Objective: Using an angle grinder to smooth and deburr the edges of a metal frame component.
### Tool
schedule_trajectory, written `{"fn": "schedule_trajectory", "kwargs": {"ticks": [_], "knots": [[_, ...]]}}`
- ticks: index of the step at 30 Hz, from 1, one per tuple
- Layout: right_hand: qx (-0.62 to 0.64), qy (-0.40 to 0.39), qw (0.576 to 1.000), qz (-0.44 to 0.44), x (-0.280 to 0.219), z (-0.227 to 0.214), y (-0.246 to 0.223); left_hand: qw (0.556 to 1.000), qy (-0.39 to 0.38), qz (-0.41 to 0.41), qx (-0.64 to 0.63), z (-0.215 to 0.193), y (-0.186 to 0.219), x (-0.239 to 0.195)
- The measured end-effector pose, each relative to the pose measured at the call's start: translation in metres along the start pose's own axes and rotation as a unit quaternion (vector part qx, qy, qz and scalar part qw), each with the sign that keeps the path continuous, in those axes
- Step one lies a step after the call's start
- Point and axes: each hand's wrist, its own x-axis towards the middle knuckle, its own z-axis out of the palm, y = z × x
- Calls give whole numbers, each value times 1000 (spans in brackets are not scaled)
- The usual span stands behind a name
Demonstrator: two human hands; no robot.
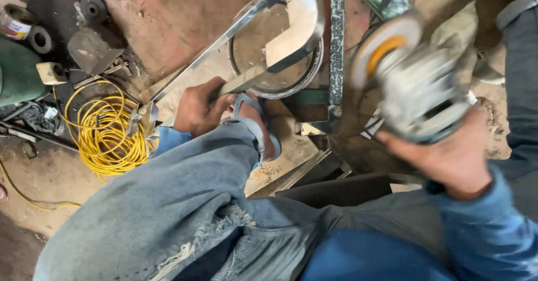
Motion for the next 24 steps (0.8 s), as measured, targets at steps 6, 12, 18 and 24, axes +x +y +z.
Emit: {"fn": "schedule_trajectory", "kwargs": {"ticks": [6,12,18,24], "knots": [[-71,-35,997,10,-10,23,-17,999,28,40,-15,-8,17,10],[-45,-50,997,37,-1,35,-24,999,2,32,-27,7,10,13],[-36,-58,998,10,16,44,-35,996,-46,62,-39,15,8,10],[-38,-88,994,56,-3,34,-21,998,-46,-2,44,13,-24,-6]]}}
